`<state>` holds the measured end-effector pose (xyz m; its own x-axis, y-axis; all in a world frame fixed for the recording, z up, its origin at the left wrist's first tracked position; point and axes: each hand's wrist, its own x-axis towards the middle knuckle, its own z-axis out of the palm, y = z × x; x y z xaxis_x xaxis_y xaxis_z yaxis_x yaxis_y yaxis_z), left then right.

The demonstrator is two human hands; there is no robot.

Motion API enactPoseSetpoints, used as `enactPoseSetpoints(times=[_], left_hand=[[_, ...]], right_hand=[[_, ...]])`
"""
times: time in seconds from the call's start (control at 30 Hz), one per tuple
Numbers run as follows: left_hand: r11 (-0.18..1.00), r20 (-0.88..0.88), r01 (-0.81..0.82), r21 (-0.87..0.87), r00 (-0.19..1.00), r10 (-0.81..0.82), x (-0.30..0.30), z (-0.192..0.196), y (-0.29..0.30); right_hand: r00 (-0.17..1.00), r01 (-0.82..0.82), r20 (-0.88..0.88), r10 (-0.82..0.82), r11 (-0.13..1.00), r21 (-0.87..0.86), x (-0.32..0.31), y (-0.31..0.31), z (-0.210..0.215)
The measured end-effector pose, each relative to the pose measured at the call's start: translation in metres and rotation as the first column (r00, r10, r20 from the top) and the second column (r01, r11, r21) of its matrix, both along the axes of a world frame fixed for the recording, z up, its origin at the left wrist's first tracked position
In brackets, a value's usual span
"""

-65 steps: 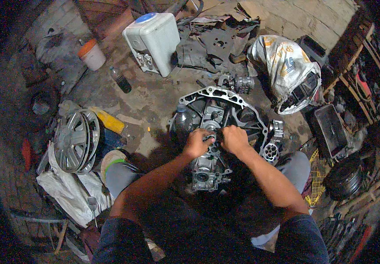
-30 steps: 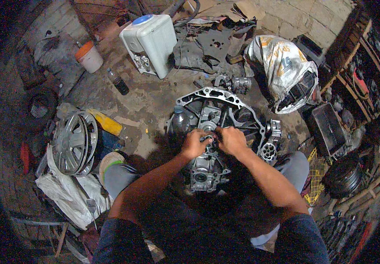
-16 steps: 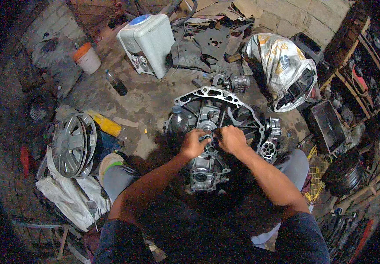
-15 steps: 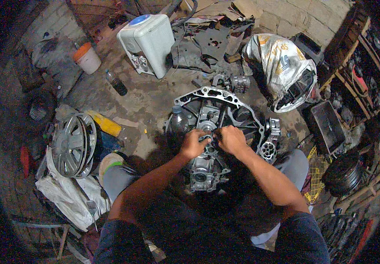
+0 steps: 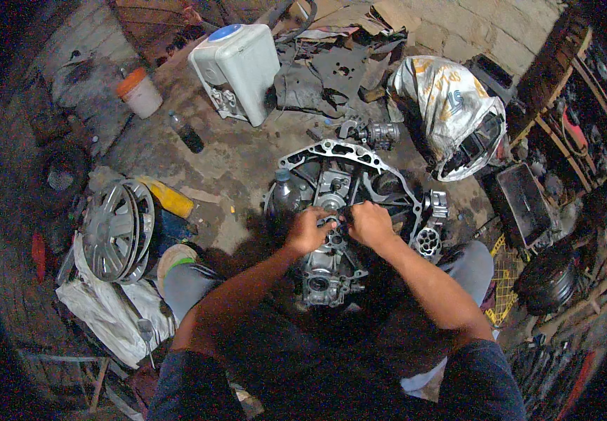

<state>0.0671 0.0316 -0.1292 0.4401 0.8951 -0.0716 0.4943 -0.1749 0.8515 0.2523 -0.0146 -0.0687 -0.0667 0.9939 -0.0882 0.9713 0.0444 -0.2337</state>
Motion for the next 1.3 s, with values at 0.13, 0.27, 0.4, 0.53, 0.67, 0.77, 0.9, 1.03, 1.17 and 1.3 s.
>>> enactPoseSetpoints(times=[0.13, 0.27, 0.4, 0.53, 0.67, 0.77, 0.9, 1.03, 1.17, 1.3], left_hand=[[0.998, -0.007, 0.041, 0.039, 0.999, -0.041, -0.005, -0.006, 0.004], [0.996, -0.011, 0.009, 0.084, 1.0, -0.009, -0.005, -0.007, 0.002], [0.995, 0.008, -0.003, 0.1, 1.0, 0.002, -0.003, -0.01, 0.001], [0.996, -0.022, 0.028, 0.085, 0.999, -0.027, -0.001, 0.001, -0.001], [0.997, 0.002, -0.005, 0.076, 1.0, 0.005, -0.001, -0.013, 0.0], [0.998, 0.02, -0.021, 0.056, 1.0, 0.02, -0.005, -0.021, 0.002], [0.994, 0.004, 0.013, 0.112, 1.0, -0.014, -0.003, -0.022, 0.005], [0.998, 0.047, -0.015, 0.064, 0.999, 0.012, -0.003, -0.02, 0.004], [0.999, 0.042, 0.006, 0.044, 0.999, -0.008, -0.003, -0.009, 0.002], [0.997, 0.011, 0.007, 0.075, 1.0, -0.008, -0.001, -0.009, 0.001]], right_hand=[[1.0, -0.014, 0.003, 0.014, 0.999, 0.041, -0.006, 0.002, 0.002], [1.0, -0.017, 0.0, 0.017, 1.0, -0.007, -0.003, 0.001, 0.005], [1.0, -0.024, 0.004, 0.024, 0.996, 0.088, -0.002, 0.0, -0.005], [1.0, -0.028, 0.014, 0.027, 0.995, 0.1, 0.0, -0.002, -0.001], [0.999, -0.035, 0.031, 0.033, 0.997, 0.065, -0.004, -0.001, -0.007], [0.999, -0.036, 0.007, 0.036, 0.991, 0.125, -0.007, -0.004, -0.005], [1.0, -0.015, -0.016, 0.017, 0.995, 0.103, -0.007, -0.004, -0.004], [1.0, -0.03, -0.005, 0.031, 0.996, 0.08, -0.007, -0.001, -0.003], [1.0, -0.029, 0.011, 0.029, 0.997, 0.065, -0.008, -0.002, -0.008], [1.0, 0.008, -0.025, -0.006, 0.998, 0.064, -0.006, -0.001, -0.012]])
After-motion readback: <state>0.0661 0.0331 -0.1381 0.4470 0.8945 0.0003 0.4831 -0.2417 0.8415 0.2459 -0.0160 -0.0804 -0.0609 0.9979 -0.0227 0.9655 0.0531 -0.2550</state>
